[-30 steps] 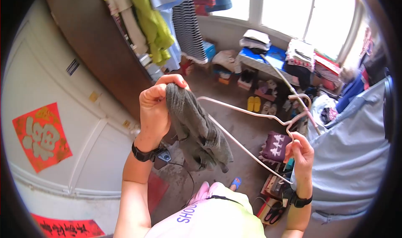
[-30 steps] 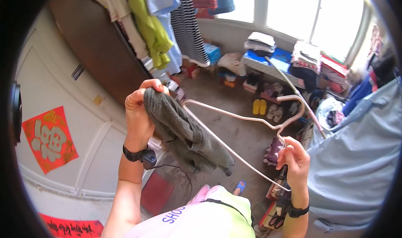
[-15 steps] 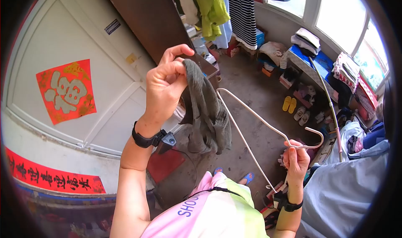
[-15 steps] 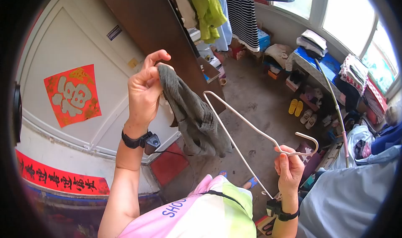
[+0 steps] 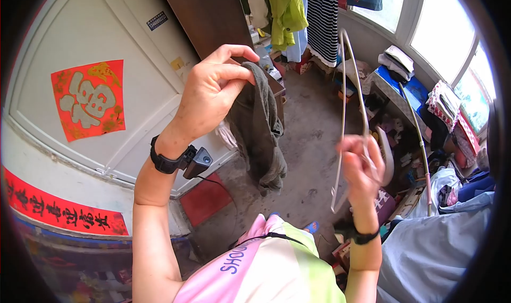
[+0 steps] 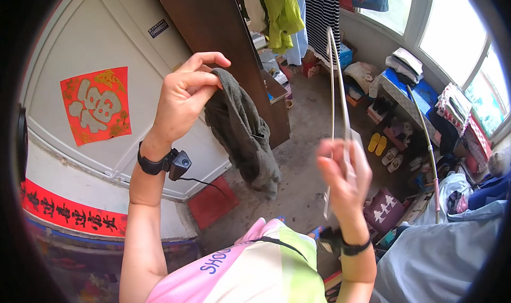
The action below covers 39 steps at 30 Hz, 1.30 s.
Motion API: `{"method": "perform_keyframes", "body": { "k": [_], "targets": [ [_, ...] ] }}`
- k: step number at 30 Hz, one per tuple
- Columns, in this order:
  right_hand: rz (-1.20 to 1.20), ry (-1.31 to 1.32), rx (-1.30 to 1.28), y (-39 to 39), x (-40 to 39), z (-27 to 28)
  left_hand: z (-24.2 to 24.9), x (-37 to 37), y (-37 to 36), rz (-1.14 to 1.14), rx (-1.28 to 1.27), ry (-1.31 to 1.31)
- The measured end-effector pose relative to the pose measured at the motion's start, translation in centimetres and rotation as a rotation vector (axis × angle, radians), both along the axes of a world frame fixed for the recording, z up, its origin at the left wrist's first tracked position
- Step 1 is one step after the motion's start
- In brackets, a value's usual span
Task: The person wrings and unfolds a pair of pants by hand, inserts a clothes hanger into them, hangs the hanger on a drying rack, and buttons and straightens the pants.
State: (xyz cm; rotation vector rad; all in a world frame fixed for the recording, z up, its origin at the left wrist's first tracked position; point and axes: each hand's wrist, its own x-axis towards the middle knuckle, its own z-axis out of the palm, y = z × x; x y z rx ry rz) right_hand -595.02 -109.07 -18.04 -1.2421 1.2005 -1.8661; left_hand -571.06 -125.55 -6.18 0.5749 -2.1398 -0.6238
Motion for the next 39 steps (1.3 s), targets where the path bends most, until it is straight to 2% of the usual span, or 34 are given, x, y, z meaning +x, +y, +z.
{"method": "perform_keyframes", "body": {
  "k": [3,6,8,10,12,18,22,23,26,27,30,35,38,39],
  "targets": [
    [0.055,0.126,-0.074,-5.0,5.3,2.5,0.2,0.0,-0.2,-0.064,-0.004,-0.030],
    [0.083,0.296,0.044,-8.8,8.2,2.5,0.2,0.6,-0.1,-0.066,-0.008,-0.060],
    [0.032,0.195,-0.072,-10.5,9.1,2.0,-0.1,1.7,-0.2,-0.097,0.058,-0.013],
    [0.089,0.098,0.108,-10.4,7.8,2.7,-0.6,2.8,-0.2,-0.124,0.172,0.061],
    [0.123,0.005,-0.043,-10.7,7.3,3.2,-1.1,4.1,-0.4,-0.162,0.287,0.079],
    [0.149,-0.014,-0.079,-10.0,8.5,5.1,-2.7,5.8,0.3,-0.299,0.577,0.124],
    [0.116,0.002,-0.031,-8.6,9.0,4.8,-5.7,5.0,1.8,-0.182,0.460,0.030],
    [0.105,0.017,-0.018,-8.4,9.1,4.5,-6.4,4.7,1.9,-0.178,0.343,0.066],
    [0.084,0.001,-0.023,-7.9,9.3,3.9,-6.4,4.4,2.5,-0.164,0.500,-0.028],
    [0.068,0.035,0.007,-7.6,9.1,3.9,-6.5,4.1,2.3,-0.170,0.471,-0.027],
    [0.060,-0.019,0.044,-7.1,8.2,3.2,-7.3,2.5,1.3,-0.325,0.578,0.078],
    [0.018,0.018,0.013,-6.5,6.4,1.7,-6.9,-0.1,1.3,-0.231,0.398,-0.025],
    [0.112,0.060,0.086,-4.5,4.5,1.4,-7.1,-1.7,1.0,-0.207,0.377,-0.046],
    [0.086,0.173,0.092,-3.9,2.5,0.2,-6.6,-2.1,1.1,-0.158,0.326,-0.082]
  ]
}}
